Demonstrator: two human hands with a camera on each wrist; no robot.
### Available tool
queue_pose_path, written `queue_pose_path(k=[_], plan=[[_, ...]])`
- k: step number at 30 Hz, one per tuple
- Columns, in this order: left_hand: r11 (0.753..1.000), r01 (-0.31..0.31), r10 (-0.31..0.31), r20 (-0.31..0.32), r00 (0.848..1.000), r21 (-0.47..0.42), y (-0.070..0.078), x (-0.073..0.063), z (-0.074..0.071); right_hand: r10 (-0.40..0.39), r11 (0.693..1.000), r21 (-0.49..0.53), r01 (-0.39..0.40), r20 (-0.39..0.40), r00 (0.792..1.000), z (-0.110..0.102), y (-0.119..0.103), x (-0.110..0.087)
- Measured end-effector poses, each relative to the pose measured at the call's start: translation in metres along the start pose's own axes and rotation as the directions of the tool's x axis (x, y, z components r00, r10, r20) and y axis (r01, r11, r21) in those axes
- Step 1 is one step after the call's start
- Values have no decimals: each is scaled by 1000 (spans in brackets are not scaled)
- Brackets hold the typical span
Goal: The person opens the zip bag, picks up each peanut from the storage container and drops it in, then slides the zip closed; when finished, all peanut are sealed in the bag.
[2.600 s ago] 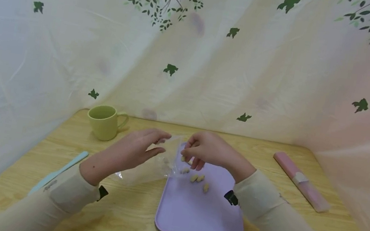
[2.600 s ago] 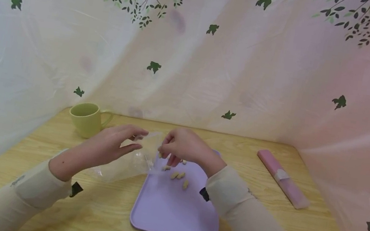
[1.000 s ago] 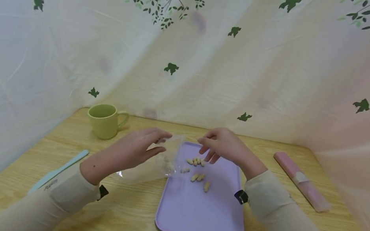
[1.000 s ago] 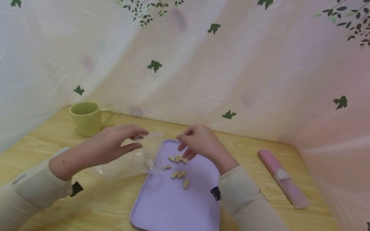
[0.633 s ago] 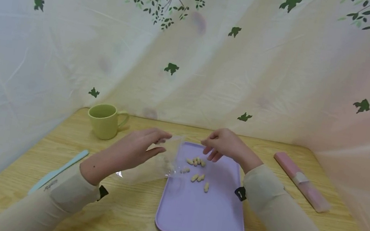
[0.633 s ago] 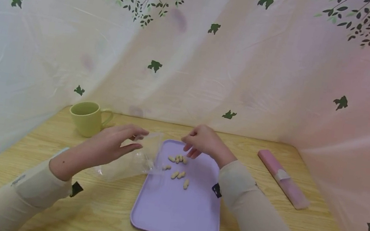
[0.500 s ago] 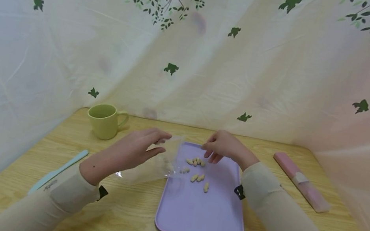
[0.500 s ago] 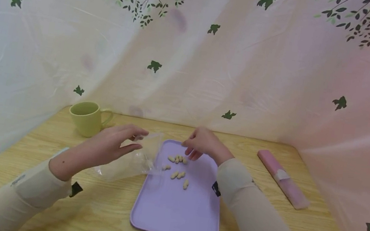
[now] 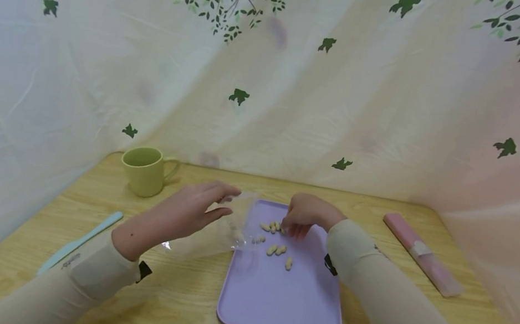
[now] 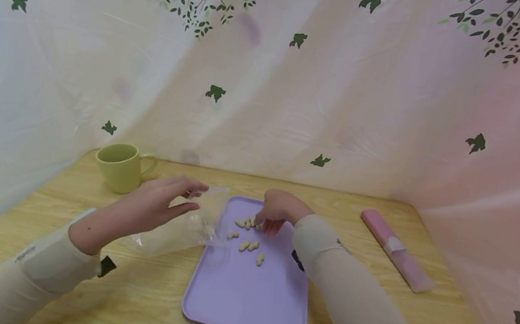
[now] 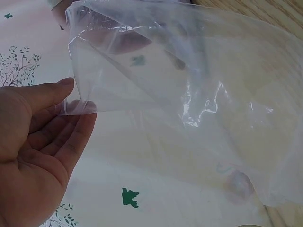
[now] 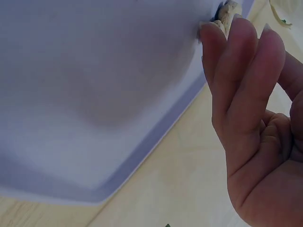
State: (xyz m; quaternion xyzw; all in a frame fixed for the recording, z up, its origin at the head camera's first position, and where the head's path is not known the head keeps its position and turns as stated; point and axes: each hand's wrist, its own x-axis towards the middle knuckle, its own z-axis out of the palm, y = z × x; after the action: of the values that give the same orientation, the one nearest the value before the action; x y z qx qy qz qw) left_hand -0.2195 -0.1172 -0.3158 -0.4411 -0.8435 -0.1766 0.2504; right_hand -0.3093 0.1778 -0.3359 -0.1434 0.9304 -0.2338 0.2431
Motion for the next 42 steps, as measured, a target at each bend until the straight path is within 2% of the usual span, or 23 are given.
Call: queue_pose_path(k=[9,14,20,32,42], plan=[[998,59,-58,58,997,-16,1,0,-3,40,999,-4,-39,16,999,5,-5,6],[997,79,-78,74,994,-17,2,0,-4,34,999,1,-34,5,999,5,-3,7],[997,69,-68,69,995,-20,1,0,-3,19,1000,11,-19,2,1000,6,1,9],[998,59,-58,53,997,-13,1,-1,-1,44,998,43,-45,24,999,8,7,11],[998,61,-61,50,997,-13,0,-2,-1,-15,991,135,12,24,1000,2,12,2]])
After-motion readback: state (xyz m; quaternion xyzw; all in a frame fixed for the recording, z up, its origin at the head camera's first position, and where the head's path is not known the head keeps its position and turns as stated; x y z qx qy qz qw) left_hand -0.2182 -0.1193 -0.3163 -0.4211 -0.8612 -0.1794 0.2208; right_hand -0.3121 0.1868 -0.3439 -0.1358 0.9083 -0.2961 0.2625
